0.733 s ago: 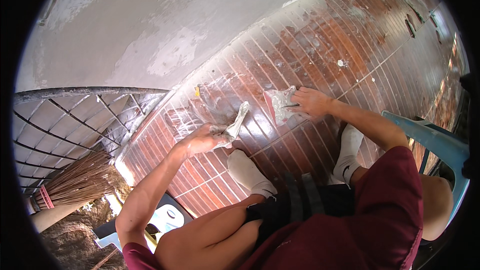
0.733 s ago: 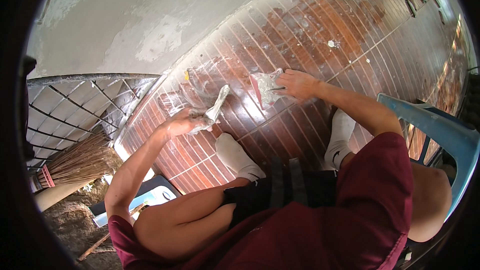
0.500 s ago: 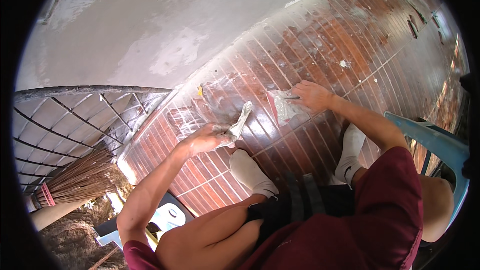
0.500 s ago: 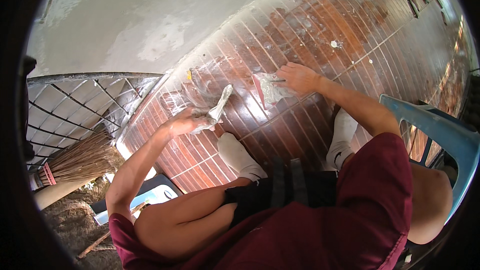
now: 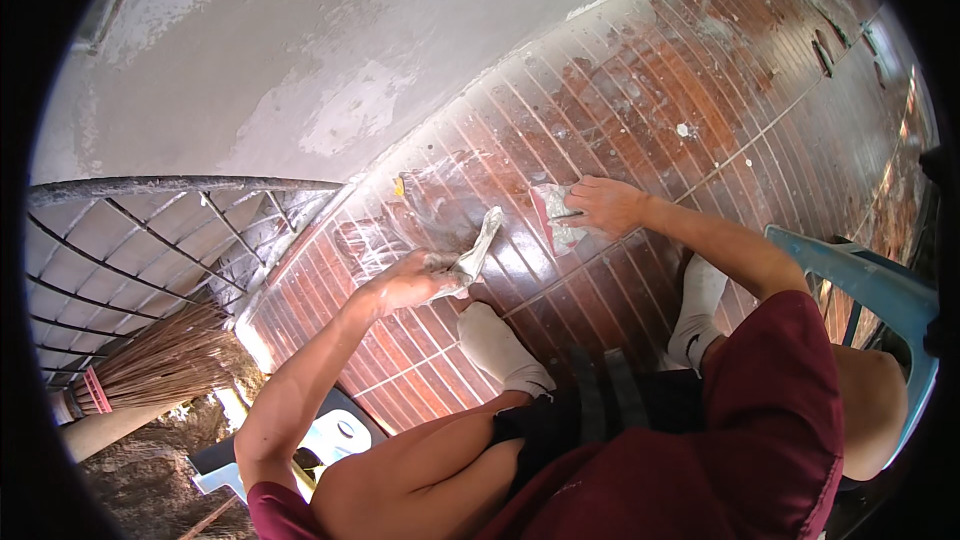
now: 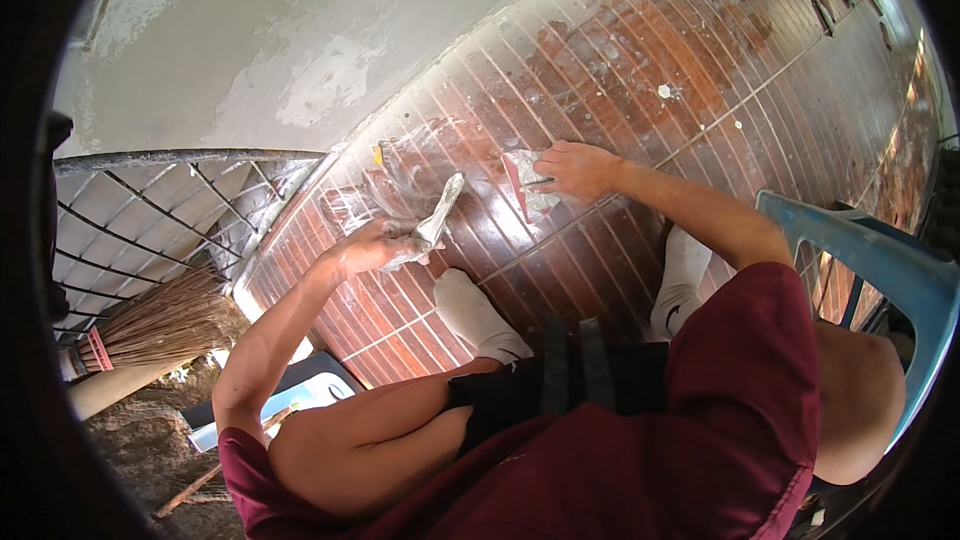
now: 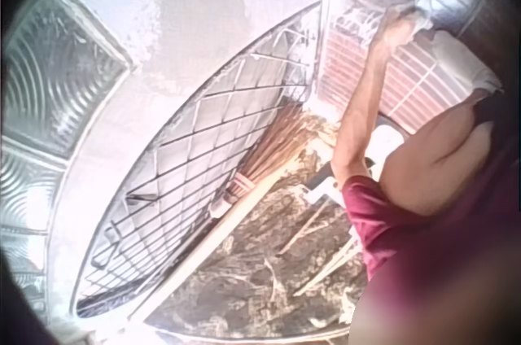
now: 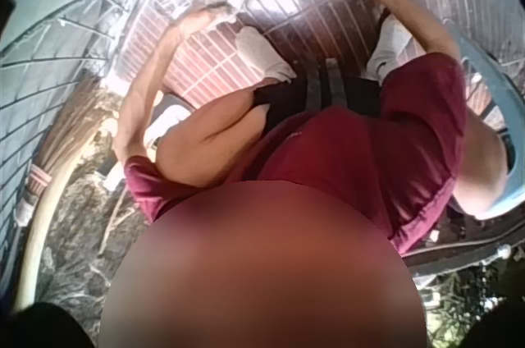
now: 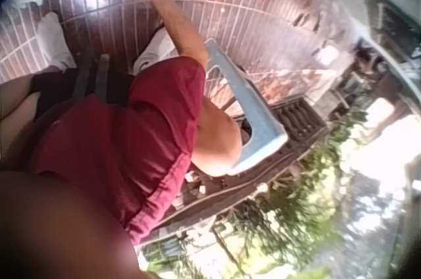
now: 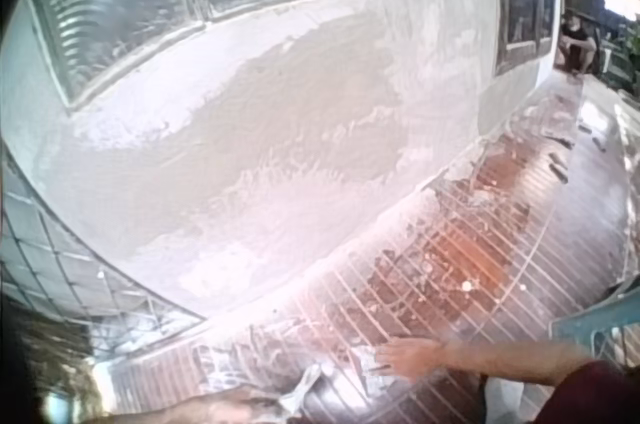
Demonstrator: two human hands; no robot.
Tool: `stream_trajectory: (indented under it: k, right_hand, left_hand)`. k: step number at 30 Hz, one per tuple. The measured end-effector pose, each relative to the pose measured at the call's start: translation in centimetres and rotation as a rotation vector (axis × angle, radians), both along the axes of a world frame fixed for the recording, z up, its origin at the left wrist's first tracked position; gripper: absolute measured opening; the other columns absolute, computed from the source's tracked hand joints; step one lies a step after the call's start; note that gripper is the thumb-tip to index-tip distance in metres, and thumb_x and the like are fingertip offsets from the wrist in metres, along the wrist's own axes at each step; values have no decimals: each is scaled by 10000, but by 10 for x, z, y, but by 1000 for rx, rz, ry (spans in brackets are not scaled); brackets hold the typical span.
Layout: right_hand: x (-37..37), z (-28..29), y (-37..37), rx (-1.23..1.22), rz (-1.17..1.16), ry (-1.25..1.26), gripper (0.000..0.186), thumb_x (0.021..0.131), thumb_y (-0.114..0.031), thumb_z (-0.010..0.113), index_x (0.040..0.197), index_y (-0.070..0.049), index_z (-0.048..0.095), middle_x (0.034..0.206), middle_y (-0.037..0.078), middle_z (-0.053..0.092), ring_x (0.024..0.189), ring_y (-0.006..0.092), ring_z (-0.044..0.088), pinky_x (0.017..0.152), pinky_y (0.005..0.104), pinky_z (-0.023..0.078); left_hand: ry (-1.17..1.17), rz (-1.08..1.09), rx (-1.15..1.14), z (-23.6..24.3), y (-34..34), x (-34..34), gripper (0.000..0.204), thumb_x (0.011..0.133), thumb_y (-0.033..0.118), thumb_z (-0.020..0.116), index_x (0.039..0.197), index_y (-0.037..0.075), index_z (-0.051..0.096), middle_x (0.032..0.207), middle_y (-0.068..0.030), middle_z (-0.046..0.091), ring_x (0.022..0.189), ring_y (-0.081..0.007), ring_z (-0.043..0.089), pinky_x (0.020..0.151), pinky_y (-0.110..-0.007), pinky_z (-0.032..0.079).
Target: The person applies plaster to a wall using a trowel and a cloth. They repeatedly scoop plaster from the cloth onto the trowel and spread it across the wall surface, smoothing it out.
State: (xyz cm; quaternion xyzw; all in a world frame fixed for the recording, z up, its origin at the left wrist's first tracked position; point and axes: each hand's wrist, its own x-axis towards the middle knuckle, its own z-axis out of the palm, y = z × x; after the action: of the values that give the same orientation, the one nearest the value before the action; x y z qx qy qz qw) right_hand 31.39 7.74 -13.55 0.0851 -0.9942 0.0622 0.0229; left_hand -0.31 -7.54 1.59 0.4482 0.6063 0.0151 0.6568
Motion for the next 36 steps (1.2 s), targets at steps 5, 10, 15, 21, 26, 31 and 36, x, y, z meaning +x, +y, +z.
stream_trajectory:
  k: [5, 10, 15, 21, 26, 31, 36]
  right_hand:
    - [0, 0, 1, 52, -212, 4, 494, 720, -314, 641, 1187, -158, 614, 1003, 43, 497, 987, 192, 481, 861, 346, 367]
    - [5, -1, -2, -21, -27, 20, 470, 741, -303, 632, 1191, -169, 614, 1021, 47, 503, 1014, 196, 480, 875, 343, 364]
    - [10, -1, 0, 32, -269, 45, 419, 757, -258, 616, 1169, -183, 633, 1043, 52, 519, 1010, 205, 485, 876, 342, 373]
    - [6, -3, -1, -58, -33, 14, 503, 713, -282, 658, 1198, -157, 616, 1082, 59, 499, 1032, 212, 466, 876, 336, 355]
    - [3, -5, 4, -3, -275, 17, 564, 660, -283, 696, 1204, -163, 604, 1060, 63, 487, 1010, 224, 461, 879, 350, 354]
    - [1, -7, 6, -17, -192, 31, 583, 645, -287, 704, 1207, -171, 600, 1044, 69, 485, 993, 229, 461, 871, 351, 356]
    - [1, -7, 4, 72, -202, -15, 597, 666, -351, 684, 1231, -179, 600, 1064, 53, 485, 1012, 209, 459, 860, 340, 354]
  left_hand:
    - [-2, 9, 5, 1, 1, 2, 339, 837, 141, 628, 1148, 8, 653, 1014, -106, 699, 895, -149, 621, 806, -282, 480]
    - [-18, 8, -75, 1, 2, -1, 299, 903, 156, 614, 1172, 28, 633, 1022, -84, 681, 968, -147, 592, 873, -277, 446]
    - [-40, 16, -56, -1, 0, 0, 306, 891, 133, 610, 1173, 16, 631, 1033, -86, 683, 944, -147, 602, 846, -275, 456]
    - [-12, 47, -28, -2, 0, 2, 347, 875, 96, 602, 1210, 6, 612, 1057, -96, 684, 941, -150, 616, 838, -274, 469]
    - [0, 62, -58, -3, 0, 1, 363, 866, 75, 609, 1217, -14, 606, 1079, -121, 687, 958, -167, 632, 845, -280, 477]
    - [-31, 9, -31, -5, -1, -1, 358, 875, 63, 595, 1225, -12, 601, 1113, -126, 680, 1005, -171, 628, 874, -280, 474]
    - [-32, -1, -37, -6, -2, 0, 362, 876, 58, 591, 1233, -8, 598, 1114, -112, 683, 1028, -165, 623, 888, -279, 472]
